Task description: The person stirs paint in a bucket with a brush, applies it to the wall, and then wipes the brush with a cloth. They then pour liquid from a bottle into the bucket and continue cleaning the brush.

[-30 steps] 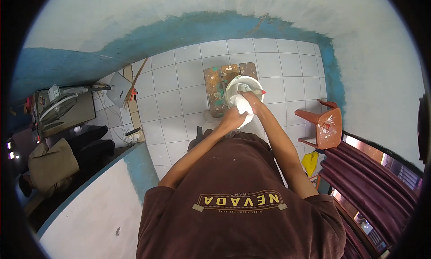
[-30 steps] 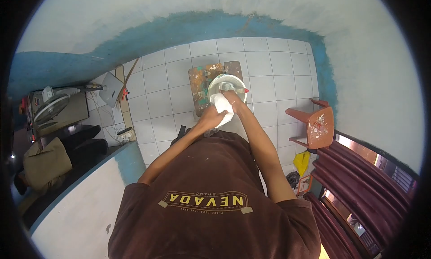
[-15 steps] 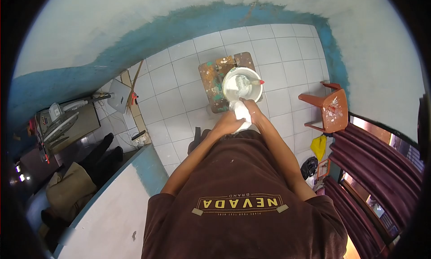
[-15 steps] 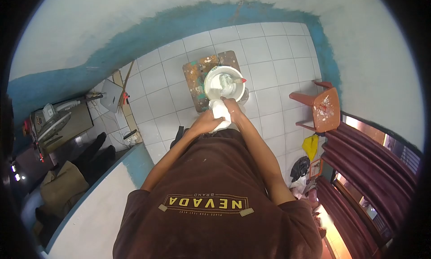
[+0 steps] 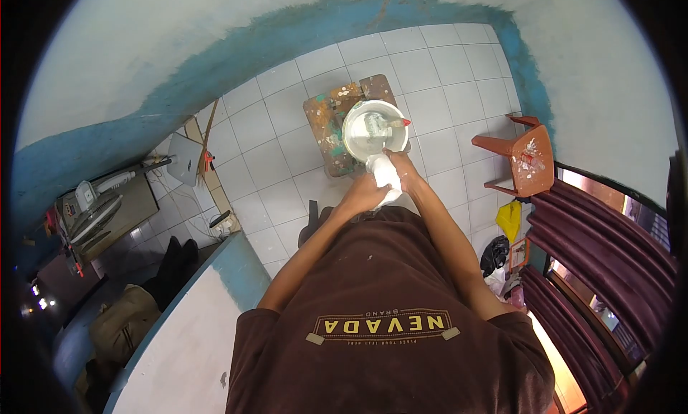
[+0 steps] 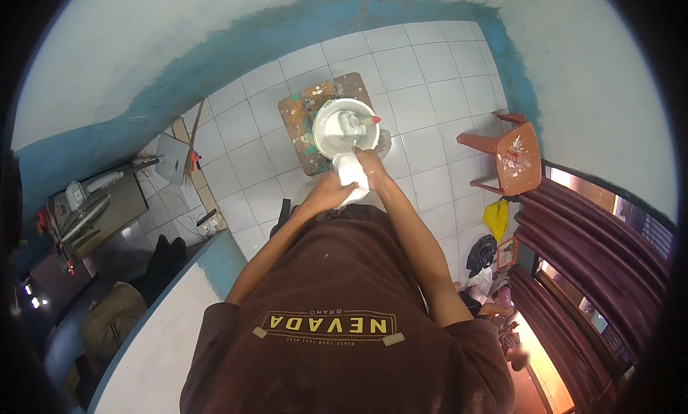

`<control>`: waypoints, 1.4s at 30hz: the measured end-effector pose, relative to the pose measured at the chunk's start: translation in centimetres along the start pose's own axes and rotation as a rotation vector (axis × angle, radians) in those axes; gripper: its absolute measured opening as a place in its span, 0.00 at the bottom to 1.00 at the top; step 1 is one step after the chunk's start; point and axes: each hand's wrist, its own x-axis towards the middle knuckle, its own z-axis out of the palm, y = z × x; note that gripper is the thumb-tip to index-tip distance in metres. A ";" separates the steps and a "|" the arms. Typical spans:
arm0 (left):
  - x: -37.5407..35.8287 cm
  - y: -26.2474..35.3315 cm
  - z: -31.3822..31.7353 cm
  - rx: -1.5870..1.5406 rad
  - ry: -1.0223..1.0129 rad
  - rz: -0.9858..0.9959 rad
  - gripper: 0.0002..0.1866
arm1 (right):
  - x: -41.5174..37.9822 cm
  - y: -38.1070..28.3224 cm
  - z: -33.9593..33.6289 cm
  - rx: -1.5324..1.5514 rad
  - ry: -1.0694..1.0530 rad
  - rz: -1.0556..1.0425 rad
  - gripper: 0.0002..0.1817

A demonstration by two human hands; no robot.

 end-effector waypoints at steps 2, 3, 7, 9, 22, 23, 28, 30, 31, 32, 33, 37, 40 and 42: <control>-0.4 -0.2 -0.3 -0.040 0.043 0.012 0.19 | 0.5 0.5 0.5 0.006 -0.017 0.007 0.19; -0.6 -0.4 -0.6 -0.039 0.047 0.008 0.19 | 0.7 0.8 0.8 0.011 -0.028 0.012 0.19; -1.2 0.0 -1.2 -0.014 0.042 -0.071 0.19 | 1.2 1.4 1.4 0.040 -0.077 0.031 0.20; -1.1 0.2 -1.4 0.009 0.049 -0.080 0.18 | 1.0 1.1 1.4 0.025 -0.062 0.012 0.19; -0.1 -0.3 -1.8 0.069 0.030 -0.007 0.18 | 1.9 1.3 0.9 0.101 -0.042 -0.011 0.18; -0.2 -0.3 -2.1 0.062 0.032 -0.034 0.18 | 2.3 1.6 1.0 0.089 -0.063 -0.007 0.18; 0.4 -0.8 -1.9 0.039 0.042 -0.015 0.17 | 1.6 0.5 1.3 0.069 -0.070 0.011 0.18; 0.8 -0.6 -1.7 0.028 0.038 0.000 0.17 | 1.2 0.4 0.7 0.134 -0.023 0.002 0.19; 0.9 -0.2 -1.7 0.048 0.008 0.012 0.17 | 1.4 0.5 0.3 0.132 -0.022 0.001 0.19; 0.8 0.0 -1.8 0.069 -0.022 0.022 0.17 | 1.5 0.7 0.0 0.137 -0.026 -0.005 0.18; 0.9 -0.2 -1.7 0.067 -0.021 0.023 0.17 | 1.6 0.8 -0.2 0.142 -0.030 -0.011 0.18; 0.4 -0.4 -2.3 0.081 0.004 0.012 0.17 | 2.0 1.4 0.5 0.130 -0.072 -0.011 0.19; 0.0 -1.4 -2.9 0.056 0.022 -0.013 0.17 | 2.7 2.1 1.6 0.102 -0.073 0.009 0.19; -0.1 -1.5 -3.1 0.022 0.032 -0.019 0.17 | 2.9 2.1 2.1 0.078 -0.113 0.011 0.19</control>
